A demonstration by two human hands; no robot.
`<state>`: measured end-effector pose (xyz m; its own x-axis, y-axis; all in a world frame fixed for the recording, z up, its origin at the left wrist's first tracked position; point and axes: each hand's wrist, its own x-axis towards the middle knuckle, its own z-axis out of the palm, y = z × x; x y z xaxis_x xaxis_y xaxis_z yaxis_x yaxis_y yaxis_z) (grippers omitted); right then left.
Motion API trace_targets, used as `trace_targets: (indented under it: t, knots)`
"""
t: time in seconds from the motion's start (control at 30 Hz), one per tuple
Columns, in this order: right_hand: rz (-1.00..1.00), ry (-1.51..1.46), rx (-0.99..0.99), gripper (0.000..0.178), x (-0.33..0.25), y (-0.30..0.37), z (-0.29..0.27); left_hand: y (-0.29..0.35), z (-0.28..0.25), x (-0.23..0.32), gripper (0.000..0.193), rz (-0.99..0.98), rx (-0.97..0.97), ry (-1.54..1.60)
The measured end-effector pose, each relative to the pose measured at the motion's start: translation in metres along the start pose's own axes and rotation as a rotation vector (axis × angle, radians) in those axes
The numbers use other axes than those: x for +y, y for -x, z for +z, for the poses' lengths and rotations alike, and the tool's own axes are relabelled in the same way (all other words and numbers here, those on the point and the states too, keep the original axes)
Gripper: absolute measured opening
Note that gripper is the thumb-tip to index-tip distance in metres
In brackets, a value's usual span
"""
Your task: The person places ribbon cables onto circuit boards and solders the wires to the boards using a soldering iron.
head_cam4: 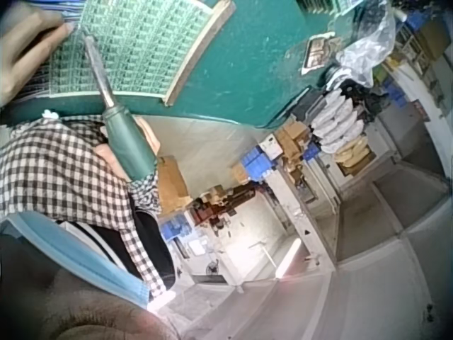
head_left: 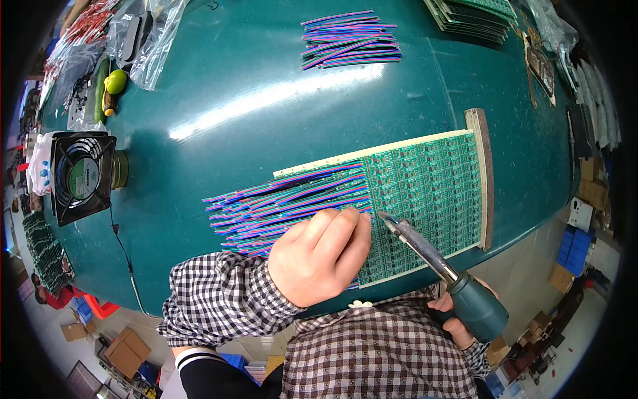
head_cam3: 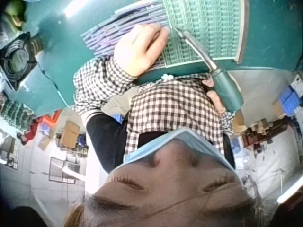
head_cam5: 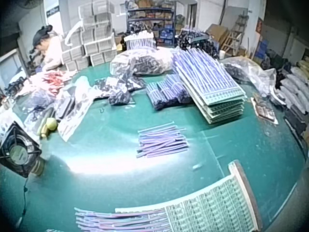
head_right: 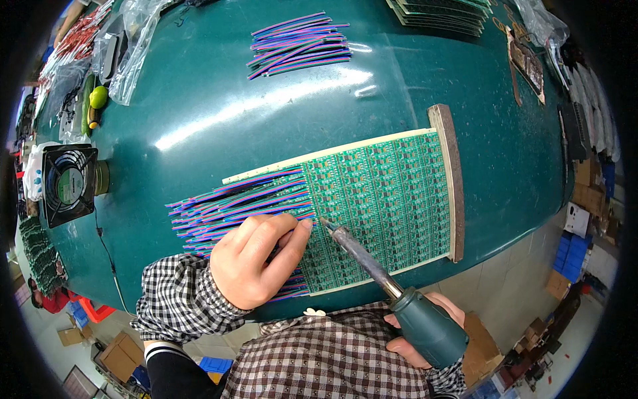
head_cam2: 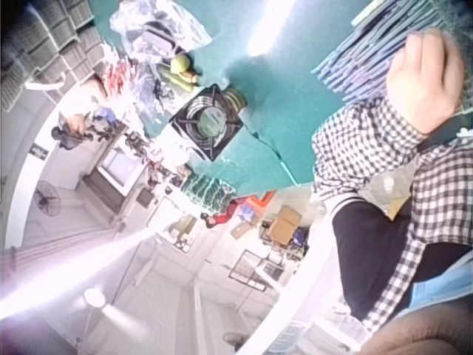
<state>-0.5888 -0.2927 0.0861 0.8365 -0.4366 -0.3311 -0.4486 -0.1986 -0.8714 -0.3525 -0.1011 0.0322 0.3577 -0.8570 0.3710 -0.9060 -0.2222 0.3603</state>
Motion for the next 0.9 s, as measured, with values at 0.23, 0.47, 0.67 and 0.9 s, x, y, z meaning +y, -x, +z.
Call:
trace_targets:
  t: [0.23,0.47,0.67,0.9]
  knots:
    - [-0.005,-0.009,-0.004,0.046,0.0015,-0.0014,0.0014,0.0004,0.0004,0.0002,0.034,0.009,-0.002,-0.008]
    - [-0.007,0.004,-0.006,0.048,-0.0004,-0.0029,0.0032,0.0014,0.0025,-0.0012,0.033,0.038,0.015,-0.036]
    - [-0.007,-0.013,-0.007,0.046,0.002,-0.0014,0.0013,0.0008,0.0019,-0.0004,0.035,0.045,0.013,-0.045]
    - [-0.012,0.007,0.002,0.047,-0.0035,-0.002,0.0003,-0.0006,0.0009,0.0003,0.037,0.044,0.015,-0.063]
